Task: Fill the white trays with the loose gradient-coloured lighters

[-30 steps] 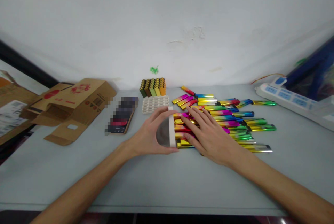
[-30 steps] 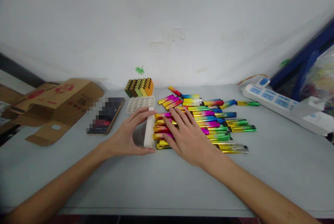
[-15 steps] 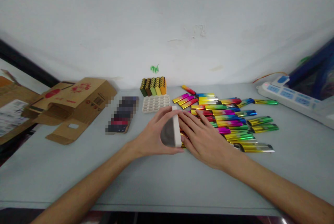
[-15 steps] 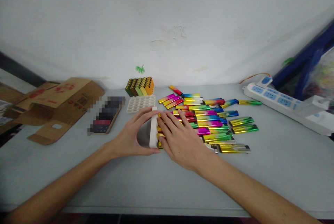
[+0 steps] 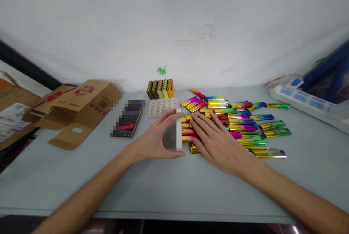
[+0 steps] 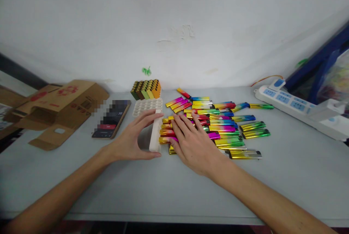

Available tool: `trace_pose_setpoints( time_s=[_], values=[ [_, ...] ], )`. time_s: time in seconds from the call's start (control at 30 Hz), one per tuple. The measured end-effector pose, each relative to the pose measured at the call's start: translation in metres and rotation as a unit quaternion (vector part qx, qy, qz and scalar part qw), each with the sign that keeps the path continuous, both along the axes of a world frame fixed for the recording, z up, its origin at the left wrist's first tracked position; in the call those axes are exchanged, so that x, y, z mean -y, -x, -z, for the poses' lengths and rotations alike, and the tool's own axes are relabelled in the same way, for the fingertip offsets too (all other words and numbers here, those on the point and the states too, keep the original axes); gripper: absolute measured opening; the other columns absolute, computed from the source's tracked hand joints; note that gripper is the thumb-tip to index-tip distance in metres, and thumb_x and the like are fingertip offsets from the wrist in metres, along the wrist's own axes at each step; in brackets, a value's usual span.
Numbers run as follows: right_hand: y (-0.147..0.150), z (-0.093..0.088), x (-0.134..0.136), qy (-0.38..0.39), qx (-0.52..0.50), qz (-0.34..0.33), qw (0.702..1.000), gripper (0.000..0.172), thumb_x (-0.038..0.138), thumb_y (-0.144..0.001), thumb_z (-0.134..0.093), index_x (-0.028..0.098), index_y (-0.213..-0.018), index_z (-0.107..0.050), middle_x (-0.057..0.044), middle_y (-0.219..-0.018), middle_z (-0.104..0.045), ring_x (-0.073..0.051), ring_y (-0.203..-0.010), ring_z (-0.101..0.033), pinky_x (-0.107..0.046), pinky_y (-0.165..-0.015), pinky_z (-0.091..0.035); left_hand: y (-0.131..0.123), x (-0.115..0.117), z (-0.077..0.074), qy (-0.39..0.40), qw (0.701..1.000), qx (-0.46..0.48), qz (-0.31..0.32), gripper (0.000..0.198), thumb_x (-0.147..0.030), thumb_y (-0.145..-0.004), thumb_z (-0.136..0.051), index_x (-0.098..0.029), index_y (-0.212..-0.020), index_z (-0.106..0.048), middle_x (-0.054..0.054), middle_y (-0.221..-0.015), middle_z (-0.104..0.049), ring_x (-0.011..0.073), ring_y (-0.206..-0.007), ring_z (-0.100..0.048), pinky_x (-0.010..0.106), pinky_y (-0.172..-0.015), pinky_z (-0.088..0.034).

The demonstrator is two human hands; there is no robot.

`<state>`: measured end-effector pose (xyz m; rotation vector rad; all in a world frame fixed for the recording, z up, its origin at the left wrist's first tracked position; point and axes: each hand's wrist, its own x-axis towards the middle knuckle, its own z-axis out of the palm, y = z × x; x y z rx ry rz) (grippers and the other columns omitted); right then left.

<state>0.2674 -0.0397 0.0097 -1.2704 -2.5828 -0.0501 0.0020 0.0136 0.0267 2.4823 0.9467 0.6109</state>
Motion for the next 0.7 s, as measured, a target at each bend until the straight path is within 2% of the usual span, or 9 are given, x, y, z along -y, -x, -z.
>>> trace_pose_setpoints(
  time_s=[0.1, 0.23, 0.5, 0.7],
  values=[
    [0.003, -0.001, 0.000, 0.006, -0.017, 0.007, 1.000, 0.059, 0.040, -0.119, -0.038, 0.006, -0.164, -0.053, -0.021, -0.175, -0.046, -0.040, -0.167, -0.037, -0.072, -0.138, -0.021, -0.003, 0.001, 0.002, -0.006, 1.000, 0.009, 0.009, 0.110, -0.056, -0.074, -0.097, -0.027, -0.167, -0.044, 0.018, -0.165, -0.052, 0.0410, -0.159, -0.046, 0.056, -0.131, -0.045],
    [0.008, -0.001, 0.003, 0.011, -0.025, -0.027, 0.999, 0.058, 0.040, -0.119, -0.038, 0.011, -0.168, -0.048, -0.018, -0.176, -0.046, -0.037, -0.167, -0.036, -0.074, -0.138, -0.013, -0.007, 0.001, 0.004, -0.010, 0.999, 0.024, 0.019, 0.109, -0.057, -0.075, -0.097, -0.026, -0.166, -0.045, 0.018, -0.163, -0.055, 0.0398, -0.159, -0.047, 0.054, -0.131, -0.045],
    [0.004, 0.001, 0.004, 0.013, 0.002, -0.028, 1.000, 0.068, 0.049, -0.119, -0.033, 0.004, -0.169, -0.044, -0.020, -0.177, -0.043, -0.038, -0.169, -0.031, -0.070, -0.140, -0.012, 0.000, -0.001, 0.003, 0.008, 1.000, 0.007, 0.004, 0.109, -0.057, -0.076, -0.096, -0.026, -0.166, -0.044, 0.017, -0.165, -0.052, 0.0393, -0.162, -0.043, 0.054, -0.132, -0.043],
    [0.003, -0.001, 0.004, 0.002, -0.005, -0.017, 1.000, 0.067, 0.049, -0.118, -0.039, 0.005, -0.168, -0.047, -0.020, -0.175, -0.046, -0.038, -0.168, -0.035, -0.068, -0.140, -0.014, 0.003, -0.001, 0.002, 0.015, 1.000, 0.005, 0.004, 0.108, -0.056, -0.076, -0.096, -0.028, -0.166, -0.044, 0.017, -0.167, -0.050, 0.0402, -0.163, -0.042, 0.055, -0.132, -0.044]
  ],
)
